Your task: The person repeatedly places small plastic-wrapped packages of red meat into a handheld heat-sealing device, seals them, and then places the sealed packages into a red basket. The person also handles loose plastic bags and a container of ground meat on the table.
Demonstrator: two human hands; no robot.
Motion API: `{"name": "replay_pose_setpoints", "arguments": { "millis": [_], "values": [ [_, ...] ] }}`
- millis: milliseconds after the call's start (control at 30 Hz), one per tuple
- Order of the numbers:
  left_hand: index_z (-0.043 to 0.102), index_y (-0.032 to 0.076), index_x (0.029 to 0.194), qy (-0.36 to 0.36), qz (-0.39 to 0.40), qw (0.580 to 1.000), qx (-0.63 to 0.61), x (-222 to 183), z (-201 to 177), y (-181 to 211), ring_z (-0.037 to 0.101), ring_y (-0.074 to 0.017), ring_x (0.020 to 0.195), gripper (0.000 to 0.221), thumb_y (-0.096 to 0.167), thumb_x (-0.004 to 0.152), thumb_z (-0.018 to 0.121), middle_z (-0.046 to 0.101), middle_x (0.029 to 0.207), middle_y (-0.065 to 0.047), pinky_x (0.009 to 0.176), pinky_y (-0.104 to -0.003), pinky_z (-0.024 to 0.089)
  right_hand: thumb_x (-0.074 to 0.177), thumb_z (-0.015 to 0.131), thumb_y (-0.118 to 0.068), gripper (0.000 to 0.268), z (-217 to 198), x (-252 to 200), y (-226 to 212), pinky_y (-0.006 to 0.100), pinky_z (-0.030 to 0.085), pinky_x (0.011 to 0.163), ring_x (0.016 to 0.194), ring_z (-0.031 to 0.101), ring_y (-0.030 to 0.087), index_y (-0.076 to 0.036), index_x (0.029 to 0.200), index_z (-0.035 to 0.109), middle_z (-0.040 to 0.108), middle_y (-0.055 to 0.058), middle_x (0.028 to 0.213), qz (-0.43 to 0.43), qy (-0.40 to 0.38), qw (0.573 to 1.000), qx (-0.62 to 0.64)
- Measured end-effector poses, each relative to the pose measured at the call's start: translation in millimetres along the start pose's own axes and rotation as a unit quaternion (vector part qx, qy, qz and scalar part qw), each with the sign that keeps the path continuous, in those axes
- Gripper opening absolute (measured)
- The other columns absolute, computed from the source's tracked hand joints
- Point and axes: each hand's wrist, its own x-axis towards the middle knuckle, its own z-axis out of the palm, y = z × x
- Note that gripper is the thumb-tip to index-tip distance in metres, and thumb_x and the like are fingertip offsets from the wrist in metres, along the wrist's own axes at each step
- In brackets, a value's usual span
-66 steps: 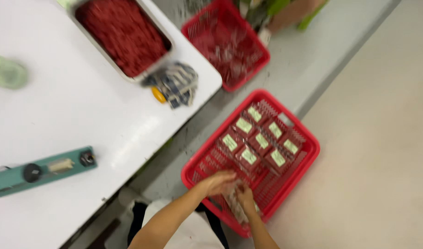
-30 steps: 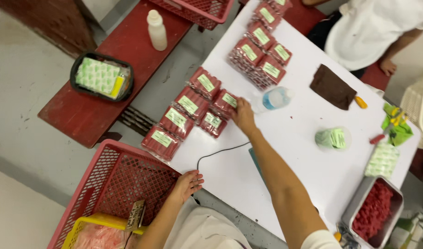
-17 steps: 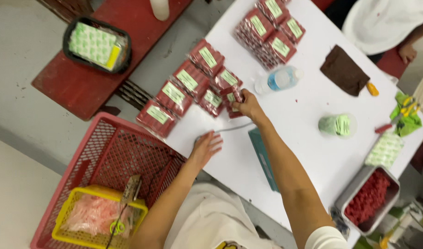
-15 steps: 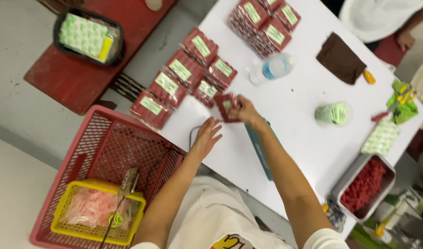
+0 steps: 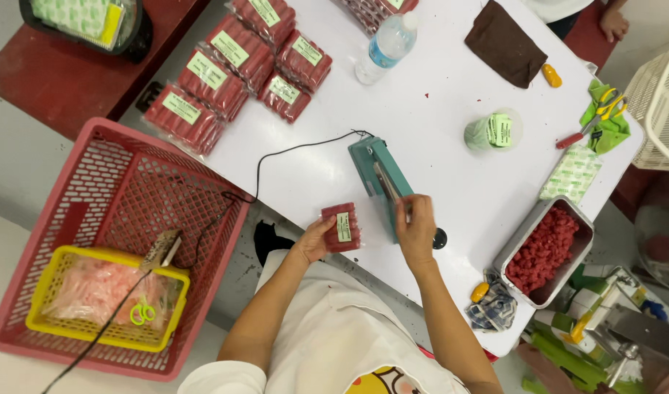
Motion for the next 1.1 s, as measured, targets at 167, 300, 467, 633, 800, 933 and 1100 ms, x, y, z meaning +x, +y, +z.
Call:
{"name": "replay_pose_setpoints", "arguments": {
  "millis": [167,300,467,633,800,933,1100],
  "values": [
    [0.069,0.013,0.116,0.033,-0.013,0.999,0.014,31.7,-26.9,-32.9,0.075,-0.0317,0.097,0.036,0.022,0.085,0.084,0.076,0.107,-0.015,0.082,-0.053,0.062,0.104,0.052,-0.049,0.047,-9.9,3.7,49.7,0.047,0.056,0.084,0.103,0.063,0.033,-0.014,0.135,0.053,0.063,0.012,0.105,0.051,-0.211,0.940,-0.262],
    [0.065,0.014,0.121,0.022,0.038,0.999,-0.011,70.1,12.3,-44.2,0.072,-0.0340,0.103,0.039,0.021,0.087,0.082,0.073,0.112,-0.014,0.086,-0.055,0.060,0.109,0.039,-0.051,0.046,-16.4,17.7,57.9,0.044,0.059,0.083,0.101,0.065,0.031,-0.013,0.129,0.057,0.061,0.010,0.102,0.050,-0.270,0.933,-0.234],
    [0.065,0.019,0.118,0.034,0.087,0.994,-0.054,107.8,48.1,-46.3,0.072,-0.0339,0.104,0.036,0.021,0.087,0.083,0.074,0.113,-0.011,0.087,-0.056,0.061,0.109,0.040,-0.051,0.040,31.3,-1.3,115.8,0.041,0.059,0.078,0.094,0.066,0.029,-0.014,0.116,0.055,0.055,0.007,0.095,-0.002,-0.190,0.961,-0.199],
    [0.065,0.023,0.114,0.064,0.054,0.996,-0.023,109.5,55.5,-34.6,0.073,-0.0325,0.101,0.036,0.027,0.085,0.085,0.074,0.108,-0.008,0.083,-0.056,0.062,0.110,0.036,-0.050,0.040,59.9,-10.0,140.4,0.033,0.056,0.069,0.082,0.064,0.022,-0.014,0.105,0.054,0.050,0.002,0.086,-0.023,-0.136,0.977,-0.161],
    [0.065,0.028,0.117,0.102,0.013,0.995,0.018,151.3,24.6,-41.0,0.073,-0.0348,0.101,0.038,0.035,0.085,0.084,0.074,0.111,-0.008,0.082,-0.060,0.061,0.107,0.041,-0.040,0.027,63.9,-12.3,148.2,0.027,0.054,0.068,0.079,0.063,0.018,-0.018,0.098,0.054,0.048,0.000,0.081,-0.088,-0.067,0.977,-0.180],
    [0.062,0.032,0.118,0.122,0.002,0.991,0.045,137.2,42.6,-33.9,0.071,-0.0334,0.106,0.042,0.037,0.083,0.084,0.072,0.114,-0.006,0.087,-0.056,0.060,0.108,0.041,-0.038,0.027,60.7,-12.2,145.9,0.027,0.054,0.069,0.079,0.062,0.018,-0.017,0.097,0.055,0.048,0.000,0.080,-0.083,-0.071,0.979,-0.173],
    [0.056,0.028,0.115,0.171,0.054,0.982,0.052,134.1,49.7,-34.3,0.071,-0.0304,0.099,0.049,0.038,0.079,0.087,0.070,0.107,-0.005,0.080,-0.051,0.060,0.108,0.043,-0.035,0.024,62.3,-12.5,147.5,0.026,0.053,0.070,0.079,0.062,0.017,-0.017,0.099,0.056,0.048,0.000,0.081,-0.071,-0.084,0.982,-0.156]
  ]
}}
